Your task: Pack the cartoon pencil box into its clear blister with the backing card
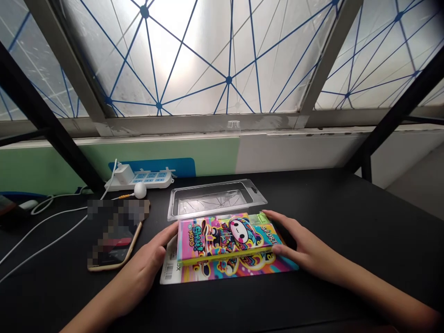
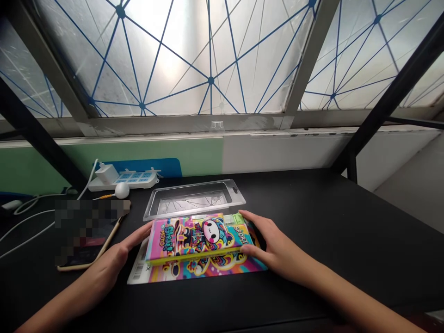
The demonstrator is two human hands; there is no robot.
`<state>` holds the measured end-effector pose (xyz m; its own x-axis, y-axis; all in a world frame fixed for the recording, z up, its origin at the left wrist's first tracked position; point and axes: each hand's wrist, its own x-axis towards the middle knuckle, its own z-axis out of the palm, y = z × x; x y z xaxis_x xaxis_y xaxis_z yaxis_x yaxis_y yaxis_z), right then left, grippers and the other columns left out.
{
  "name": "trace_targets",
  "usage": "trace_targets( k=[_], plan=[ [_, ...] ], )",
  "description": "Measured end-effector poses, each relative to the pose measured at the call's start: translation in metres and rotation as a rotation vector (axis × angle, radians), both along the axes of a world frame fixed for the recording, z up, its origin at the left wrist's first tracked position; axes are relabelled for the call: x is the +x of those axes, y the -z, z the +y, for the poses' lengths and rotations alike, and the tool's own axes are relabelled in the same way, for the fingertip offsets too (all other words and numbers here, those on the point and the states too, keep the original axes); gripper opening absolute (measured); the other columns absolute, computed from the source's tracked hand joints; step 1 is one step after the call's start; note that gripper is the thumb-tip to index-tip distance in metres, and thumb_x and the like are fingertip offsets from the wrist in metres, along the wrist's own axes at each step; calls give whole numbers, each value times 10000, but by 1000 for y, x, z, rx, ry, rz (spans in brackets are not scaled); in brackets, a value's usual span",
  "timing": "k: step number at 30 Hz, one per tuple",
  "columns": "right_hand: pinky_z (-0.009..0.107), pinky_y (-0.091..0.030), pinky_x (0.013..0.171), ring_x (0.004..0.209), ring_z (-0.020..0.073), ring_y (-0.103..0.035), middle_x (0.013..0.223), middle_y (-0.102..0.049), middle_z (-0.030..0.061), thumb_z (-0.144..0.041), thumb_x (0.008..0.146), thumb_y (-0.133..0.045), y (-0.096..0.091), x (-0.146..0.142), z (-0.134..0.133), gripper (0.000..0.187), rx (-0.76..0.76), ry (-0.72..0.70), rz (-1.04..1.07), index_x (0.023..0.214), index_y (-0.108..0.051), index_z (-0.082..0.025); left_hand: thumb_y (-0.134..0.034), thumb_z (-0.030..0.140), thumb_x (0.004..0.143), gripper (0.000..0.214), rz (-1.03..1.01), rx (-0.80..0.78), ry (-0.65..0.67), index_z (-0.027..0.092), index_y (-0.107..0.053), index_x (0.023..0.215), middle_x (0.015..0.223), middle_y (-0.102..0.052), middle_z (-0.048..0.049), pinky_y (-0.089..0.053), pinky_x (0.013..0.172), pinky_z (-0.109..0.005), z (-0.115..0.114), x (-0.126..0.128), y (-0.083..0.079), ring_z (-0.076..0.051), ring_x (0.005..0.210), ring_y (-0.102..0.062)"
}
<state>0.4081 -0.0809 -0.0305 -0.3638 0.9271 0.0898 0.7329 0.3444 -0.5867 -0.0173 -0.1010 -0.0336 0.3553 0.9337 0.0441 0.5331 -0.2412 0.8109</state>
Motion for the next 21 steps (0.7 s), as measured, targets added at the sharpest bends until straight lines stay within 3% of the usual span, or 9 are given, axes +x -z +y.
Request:
trace_targets(
  k=[2,5,8,11,14,17,19,21],
  plan=[
    [548,-446,1126,1392,382,-485,1541,-506,141,-603,841,-699,0,-3,1,874,4,-24,-22,1571,-354,-267,-392,670,992,746,8,4,7,327,-210,1628,1614,-420,-70,-277,1223,-539,0,2,0,-317,1502,-353],
    [547,-452,1122,1375,380,-503,1512,-531,146,-575,815,-742,3,-5,1,881,33,-38,-13,1556,-374,-270,-621,580,928,926,79,86,12,354,-69,1636,1594,-449,-99,-318,1201,-553,-4,6,3,-329,1491,-369],
    [533,-479,1102,1360,371,-525,1502,-537,132,-528,812,-767,2,-4,-1,865,93,-30,49,1549,-372,-306,-742,481,868,1021,111,208,-62,412,-56,1621,1594,-456,-78,-354,1187,-554,-10,12,6,-336,1465,-416],
    [484,-545,1035,1338,352,-553,1529,-508,120,-486,824,-774,-9,-8,6,862,135,-19,165,1556,-344,-334,-754,469,862,1001,-16,286,-185,408,-96,1612,1600,-448,-81,-440,1146,-521,-8,25,-2,-338,1442,-455],
    [471,-552,1025,1331,349,-561,1537,-507,117,-476,838,-763,-26,-19,32,851,167,-29,260,1559,-339,-319,-748,459,865,920,-121,344,-241,372,-193,1593,1599,-439,-87,-500,1107,-483,15,45,-28,-324,1405,-509],
    [517,-440,1138,1362,356,-528,1529,-526,116,-504,844,-747,-34,-31,70,839,239,-41,297,1553,-357,-284,-739,395,870,730,-16,519,-281,298,-394,1505,1586,-437,-88,-341,1213,-531,52,61,-52,-334,1470,-404],
    [526,-427,1143,1350,356,-540,1514,-543,118,-534,857,-719,-30,-37,92,818,243,-32,301,1549,-370,-274,-739,369,871,685,13,503,-288,258,-426,1470,1524,-495,-114,-365,1196,-512,73,65,-57,-322,1423,-463],
    [533,-441,1126,1334,358,-554,1496,-560,121,-559,869,-690,-20,-40,106,794,235,-26,269,1544,-383,-273,-714,348,890,609,41,466,-275,239,-456,1430,1476,-528,-119,-396,1172,-482,87,64,-51,-302,1373,-510]
  ],
)
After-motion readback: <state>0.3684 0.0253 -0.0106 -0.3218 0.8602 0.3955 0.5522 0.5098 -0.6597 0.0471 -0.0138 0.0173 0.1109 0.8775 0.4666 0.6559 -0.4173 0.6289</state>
